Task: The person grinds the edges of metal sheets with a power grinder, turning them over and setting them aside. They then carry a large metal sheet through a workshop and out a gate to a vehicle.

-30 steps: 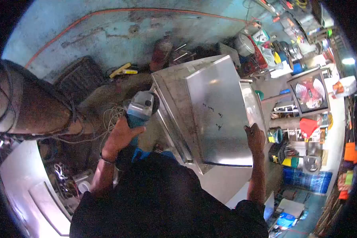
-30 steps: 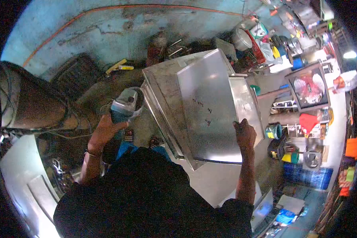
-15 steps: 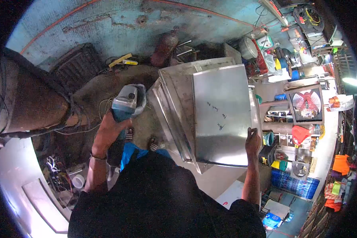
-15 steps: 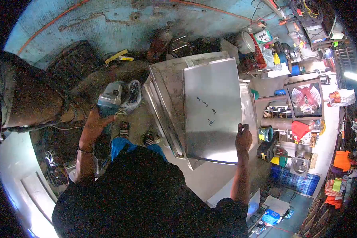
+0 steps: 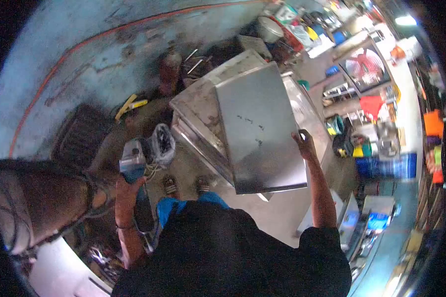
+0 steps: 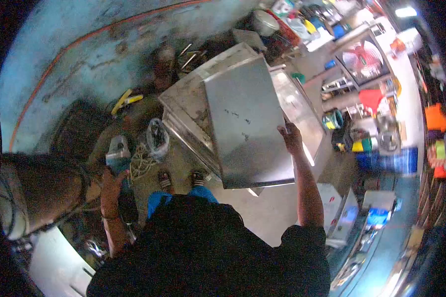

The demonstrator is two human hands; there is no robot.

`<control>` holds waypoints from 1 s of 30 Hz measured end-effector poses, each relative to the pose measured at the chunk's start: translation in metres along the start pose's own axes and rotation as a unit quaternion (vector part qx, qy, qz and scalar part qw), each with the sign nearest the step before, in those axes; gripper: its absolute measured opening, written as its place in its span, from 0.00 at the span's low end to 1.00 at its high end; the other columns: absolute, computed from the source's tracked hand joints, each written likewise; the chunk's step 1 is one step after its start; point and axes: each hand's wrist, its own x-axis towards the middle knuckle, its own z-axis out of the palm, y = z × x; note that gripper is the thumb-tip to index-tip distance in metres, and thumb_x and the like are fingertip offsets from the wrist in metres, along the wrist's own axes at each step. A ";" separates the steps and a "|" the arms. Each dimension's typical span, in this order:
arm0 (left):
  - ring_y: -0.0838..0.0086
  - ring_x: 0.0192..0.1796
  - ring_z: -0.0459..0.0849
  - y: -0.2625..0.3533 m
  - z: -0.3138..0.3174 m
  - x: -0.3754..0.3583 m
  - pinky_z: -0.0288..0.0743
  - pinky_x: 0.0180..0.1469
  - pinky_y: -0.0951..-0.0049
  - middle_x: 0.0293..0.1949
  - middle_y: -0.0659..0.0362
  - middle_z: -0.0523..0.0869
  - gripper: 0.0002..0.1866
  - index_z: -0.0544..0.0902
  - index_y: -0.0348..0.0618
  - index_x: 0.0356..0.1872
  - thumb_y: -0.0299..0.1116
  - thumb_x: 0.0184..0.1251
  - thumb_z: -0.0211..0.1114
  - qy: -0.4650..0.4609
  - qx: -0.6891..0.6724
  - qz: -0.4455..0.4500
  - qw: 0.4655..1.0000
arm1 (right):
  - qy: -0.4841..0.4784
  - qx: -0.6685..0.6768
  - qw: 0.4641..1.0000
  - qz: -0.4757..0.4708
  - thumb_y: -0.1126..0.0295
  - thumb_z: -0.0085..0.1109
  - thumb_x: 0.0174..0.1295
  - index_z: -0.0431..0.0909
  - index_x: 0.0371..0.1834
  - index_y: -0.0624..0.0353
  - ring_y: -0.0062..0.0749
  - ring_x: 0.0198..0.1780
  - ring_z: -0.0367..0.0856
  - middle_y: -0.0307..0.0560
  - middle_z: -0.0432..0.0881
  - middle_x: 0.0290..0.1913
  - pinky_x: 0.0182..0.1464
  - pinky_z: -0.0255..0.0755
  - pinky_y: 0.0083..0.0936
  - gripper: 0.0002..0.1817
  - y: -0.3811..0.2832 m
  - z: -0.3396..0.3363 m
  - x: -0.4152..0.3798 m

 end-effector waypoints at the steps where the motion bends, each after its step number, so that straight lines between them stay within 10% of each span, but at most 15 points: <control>1: 0.48 0.62 0.75 -0.005 -0.002 0.006 0.67 0.62 0.55 0.58 0.38 0.77 0.45 0.69 0.29 0.62 0.55 0.52 0.73 -0.034 0.001 0.003 0.999 | 0.015 0.006 1.000 0.014 0.54 0.64 0.64 0.78 0.46 0.68 0.28 0.42 0.76 0.48 0.83 0.36 0.47 0.71 0.27 0.24 0.008 0.004 -0.004; 9: 0.48 0.58 0.76 -0.050 -0.003 0.030 0.64 0.64 0.58 0.55 0.41 0.78 0.47 0.68 0.32 0.65 0.59 0.52 0.72 -0.035 0.019 0.095 0.995 | 0.085 0.105 0.984 0.112 0.49 0.66 0.59 0.83 0.40 0.69 0.37 0.40 0.83 0.55 0.86 0.35 0.46 0.73 0.32 0.27 -0.010 0.044 -0.043; 19: 0.50 0.58 0.76 -0.009 -0.029 0.030 0.65 0.62 0.58 0.58 0.42 0.77 0.47 0.71 0.31 0.62 0.58 0.48 0.72 -0.058 -0.008 -0.020 0.998 | 0.185 0.166 0.953 0.174 0.52 0.68 0.58 0.84 0.41 0.69 0.37 0.38 0.84 0.59 0.85 0.34 0.43 0.74 0.34 0.25 -0.044 0.121 -0.052; 30: 0.58 0.50 0.79 -0.006 -0.044 0.006 0.72 0.53 0.61 0.48 0.46 0.81 0.43 0.73 0.28 0.58 0.53 0.47 0.75 0.024 -0.142 0.015 0.989 | 0.100 0.306 0.916 0.239 0.55 0.67 0.59 0.83 0.41 0.72 0.30 0.32 0.79 0.51 0.84 0.33 0.38 0.73 0.30 0.25 -0.040 0.233 -0.024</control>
